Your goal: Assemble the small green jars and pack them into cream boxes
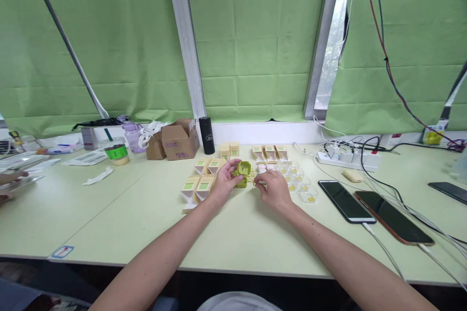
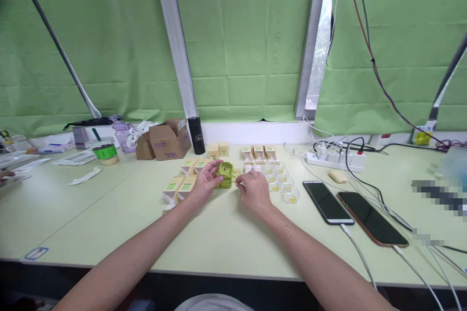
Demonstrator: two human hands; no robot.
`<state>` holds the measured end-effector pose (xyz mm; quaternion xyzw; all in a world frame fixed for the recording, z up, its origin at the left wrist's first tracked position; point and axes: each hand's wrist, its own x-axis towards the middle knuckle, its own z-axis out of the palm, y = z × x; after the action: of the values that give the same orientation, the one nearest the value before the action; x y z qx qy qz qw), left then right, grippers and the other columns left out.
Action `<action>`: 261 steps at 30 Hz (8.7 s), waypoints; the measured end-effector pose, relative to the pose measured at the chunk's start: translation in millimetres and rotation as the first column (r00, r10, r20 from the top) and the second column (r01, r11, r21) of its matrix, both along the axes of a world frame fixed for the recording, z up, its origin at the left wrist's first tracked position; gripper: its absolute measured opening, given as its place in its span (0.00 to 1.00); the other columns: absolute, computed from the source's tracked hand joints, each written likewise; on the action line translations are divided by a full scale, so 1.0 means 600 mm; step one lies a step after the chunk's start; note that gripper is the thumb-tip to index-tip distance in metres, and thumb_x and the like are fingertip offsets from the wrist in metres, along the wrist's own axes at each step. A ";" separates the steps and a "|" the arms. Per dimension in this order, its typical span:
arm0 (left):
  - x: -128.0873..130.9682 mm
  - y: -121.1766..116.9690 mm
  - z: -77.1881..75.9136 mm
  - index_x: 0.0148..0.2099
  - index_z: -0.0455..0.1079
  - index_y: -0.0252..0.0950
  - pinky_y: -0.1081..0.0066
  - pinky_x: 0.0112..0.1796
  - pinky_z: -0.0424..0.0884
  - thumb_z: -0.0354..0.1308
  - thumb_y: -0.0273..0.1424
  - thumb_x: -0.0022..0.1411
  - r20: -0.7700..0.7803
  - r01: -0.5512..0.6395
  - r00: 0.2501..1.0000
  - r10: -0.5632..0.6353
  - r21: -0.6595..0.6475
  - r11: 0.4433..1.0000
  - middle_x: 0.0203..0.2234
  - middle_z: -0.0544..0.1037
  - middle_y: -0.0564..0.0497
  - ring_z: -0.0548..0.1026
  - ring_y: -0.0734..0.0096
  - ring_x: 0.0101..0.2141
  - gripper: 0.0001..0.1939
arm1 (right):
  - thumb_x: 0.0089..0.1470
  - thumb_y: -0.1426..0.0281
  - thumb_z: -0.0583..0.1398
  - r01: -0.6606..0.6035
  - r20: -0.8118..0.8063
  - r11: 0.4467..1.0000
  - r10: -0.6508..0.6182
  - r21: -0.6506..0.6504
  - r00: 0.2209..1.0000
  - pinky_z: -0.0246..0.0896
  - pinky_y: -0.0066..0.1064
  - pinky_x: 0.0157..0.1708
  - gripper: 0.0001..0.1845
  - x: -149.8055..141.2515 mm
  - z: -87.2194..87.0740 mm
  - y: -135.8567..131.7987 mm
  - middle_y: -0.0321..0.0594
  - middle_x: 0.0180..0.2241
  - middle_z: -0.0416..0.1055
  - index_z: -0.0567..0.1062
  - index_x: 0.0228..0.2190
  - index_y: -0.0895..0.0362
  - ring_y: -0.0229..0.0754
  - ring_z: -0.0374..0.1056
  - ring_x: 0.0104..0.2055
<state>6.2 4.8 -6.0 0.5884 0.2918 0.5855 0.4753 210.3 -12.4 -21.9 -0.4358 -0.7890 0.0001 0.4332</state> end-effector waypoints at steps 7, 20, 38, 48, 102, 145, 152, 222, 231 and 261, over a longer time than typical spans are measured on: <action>0.005 -0.008 0.004 0.56 0.70 0.38 0.65 0.44 0.78 0.78 0.38 0.50 -0.040 0.002 0.999 -0.003 -0.026 1.000 0.51 0.79 0.41 0.80 0.59 0.49 0.34 | 0.62 0.63 0.61 -0.244 -0.561 0.969 0.176 -0.049 0.809 0.66 0.39 0.39 0.10 -0.005 0.015 -0.005 0.42 0.38 0.81 0.81 0.40 0.52 0.48 0.74 0.38; 0.013 -0.010 -0.001 0.53 0.73 0.36 0.62 0.49 0.74 0.76 0.33 0.51 -0.190 -0.083 0.978 0.085 0.018 0.996 0.53 0.80 0.40 0.77 0.55 0.55 0.28 | 0.39 0.45 0.75 -0.496 -0.908 0.818 -0.074 -0.291 0.411 0.48 0.28 0.19 0.28 0.003 0.027 0.008 0.33 0.19 0.68 0.78 0.24 0.57 0.33 0.56 0.19; 0.012 -0.013 -0.003 0.53 0.74 0.37 0.60 0.52 0.73 0.75 0.30 0.51 -0.183 -0.070 0.980 0.079 0.052 0.996 0.52 0.80 0.42 0.76 0.54 0.55 0.27 | 0.48 0.60 0.73 -0.452 -0.855 0.887 0.159 -0.096 0.494 0.72 0.35 0.32 0.15 -0.010 0.017 0.007 0.39 0.30 0.79 0.83 0.35 0.55 0.42 0.73 0.30; 0.016 -0.023 0.003 0.52 0.75 0.37 0.60 0.52 0.73 0.75 0.26 0.50 -0.184 -0.059 0.980 0.079 0.109 0.992 0.48 0.79 0.45 0.77 0.58 0.51 0.26 | 0.64 0.71 0.62 -0.236 -0.467 0.958 0.287 0.165 0.836 0.71 0.37 0.35 0.08 -0.005 0.017 -0.010 0.42 0.36 0.80 0.82 0.42 0.52 0.43 0.73 0.33; 0.020 -0.048 0.020 0.52 0.79 0.40 0.55 0.56 0.74 0.71 0.23 0.54 -0.276 -0.086 0.952 0.135 0.184 0.979 0.51 0.79 0.45 0.77 0.56 0.54 0.23 | 0.64 0.75 0.59 -0.197 -0.080 0.906 0.243 0.374 0.967 0.67 0.43 0.38 0.16 0.012 0.017 -0.008 0.43 0.36 0.72 0.79 0.49 0.50 0.50 0.67 0.40; 0.020 -0.032 0.007 0.36 0.77 0.36 0.65 0.41 0.73 0.63 0.37 0.66 -0.415 -0.236 0.846 0.335 0.272 0.933 0.32 0.76 0.48 0.74 0.65 0.35 0.10 | 0.57 0.77 0.61 -0.264 -0.214 0.934 0.316 0.240 0.925 0.74 0.50 0.55 0.26 0.004 -0.003 0.003 0.48 0.53 0.76 0.71 0.57 0.50 0.54 0.74 0.57; 0.022 -0.032 0.009 0.36 0.75 0.35 0.66 0.38 0.73 0.63 0.40 0.65 -0.383 -0.206 0.881 0.280 0.224 0.953 0.30 0.76 0.49 0.75 0.67 0.33 0.12 | 0.57 0.77 0.62 -0.268 -0.220 0.935 0.319 0.234 0.922 0.74 0.50 0.55 0.26 0.003 -0.003 0.004 0.48 0.52 0.76 0.71 0.56 0.50 0.55 0.74 0.57; 0.010 -0.021 0.004 0.45 0.74 0.35 0.64 0.43 0.73 0.62 0.37 0.66 -0.252 -0.273 0.924 0.287 0.089 0.958 0.36 0.82 0.46 0.81 0.62 0.40 0.11 | 0.56 0.76 0.61 -0.210 -0.237 0.954 0.259 0.213 0.936 0.75 0.52 0.54 0.30 0.012 -0.004 0.009 0.49 0.56 0.72 0.69 0.59 0.49 0.56 0.71 0.58; 0.020 -0.055 0.012 0.58 0.73 0.43 0.52 0.61 0.67 0.68 0.30 0.62 -0.396 -0.206 0.826 0.401 0.449 0.869 0.54 0.75 0.42 0.67 0.52 0.61 0.22 | 0.60 0.77 0.59 -0.227 -0.158 0.943 0.269 0.242 0.950 0.78 0.49 0.48 0.31 0.008 0.005 -0.001 0.51 0.56 0.70 0.65 0.63 0.49 0.56 0.72 0.56; 0.018 -0.055 0.017 0.55 0.77 0.43 0.48 0.60 0.68 0.69 0.29 0.62 -0.376 -0.202 0.812 0.446 0.537 0.819 0.48 0.80 0.43 0.67 0.49 0.59 0.19 | 0.67 0.75 0.57 -0.238 0.049 0.877 0.240 0.417 0.969 0.75 0.47 0.46 0.13 0.009 0.015 -0.003 0.54 0.53 0.72 0.73 0.51 0.53 0.53 0.73 0.52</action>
<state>16.9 -28.4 4.2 0.7527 0.3487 0.5459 0.1177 215.9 -14.0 -12.7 -0.2316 -0.8172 -0.1149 0.5151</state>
